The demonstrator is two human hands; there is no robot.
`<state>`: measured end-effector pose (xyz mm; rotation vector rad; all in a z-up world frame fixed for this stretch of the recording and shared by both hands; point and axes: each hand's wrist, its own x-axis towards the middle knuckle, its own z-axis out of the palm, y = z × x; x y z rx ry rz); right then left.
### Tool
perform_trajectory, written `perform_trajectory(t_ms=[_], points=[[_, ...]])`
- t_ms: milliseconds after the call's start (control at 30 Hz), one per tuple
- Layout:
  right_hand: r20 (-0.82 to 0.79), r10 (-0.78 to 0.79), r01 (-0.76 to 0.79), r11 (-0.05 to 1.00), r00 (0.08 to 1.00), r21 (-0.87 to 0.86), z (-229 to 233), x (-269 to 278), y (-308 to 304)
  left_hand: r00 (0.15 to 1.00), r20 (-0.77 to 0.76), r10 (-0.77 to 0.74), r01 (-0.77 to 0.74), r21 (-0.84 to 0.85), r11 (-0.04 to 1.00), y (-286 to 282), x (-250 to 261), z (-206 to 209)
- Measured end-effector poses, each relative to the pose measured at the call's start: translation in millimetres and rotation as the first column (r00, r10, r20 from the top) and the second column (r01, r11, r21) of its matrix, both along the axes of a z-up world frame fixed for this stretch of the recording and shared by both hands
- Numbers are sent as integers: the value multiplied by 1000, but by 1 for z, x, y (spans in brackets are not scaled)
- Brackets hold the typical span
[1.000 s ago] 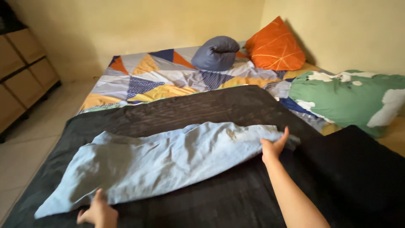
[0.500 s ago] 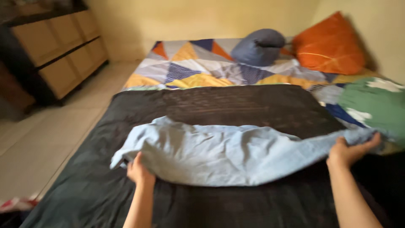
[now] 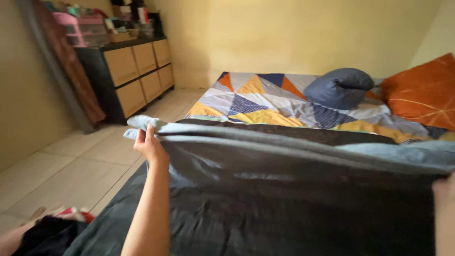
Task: The person picks up individual items of clothing from a pile on the floor and folds them one by one on a bed, including a pair of jeans, a patterned shirt, and a pair of dark pants.
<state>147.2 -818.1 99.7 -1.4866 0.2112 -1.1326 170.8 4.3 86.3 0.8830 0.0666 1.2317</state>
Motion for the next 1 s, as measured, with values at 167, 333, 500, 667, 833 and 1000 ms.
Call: perform_trajectory(t_ms=[167,333,500,667,833,1000], points=[[-179,-21,32,998,984,55,-69,-50,25,620,-696,362,-215,293,932,14,-113,-60],[-245,-200,222,973,949,66,-92,-75,61,595,-795,-115,2,-141,990,28,-134,-106],[-77,-143,155,971,987,185,-57,-29,88,697,-652,-300,130,-297,946,43,-62,-107],[37,72,-81,922,997,378,6,44,88,893,-67,-446,379,-423,823,50,41,-49],[197,50,-123,918,979,377,39,90,34,793,379,-477,578,-220,786,57,48,54],[568,478,-733,545,670,406,21,54,-3,942,12,-334,329,-203,922,46,-41,48]])
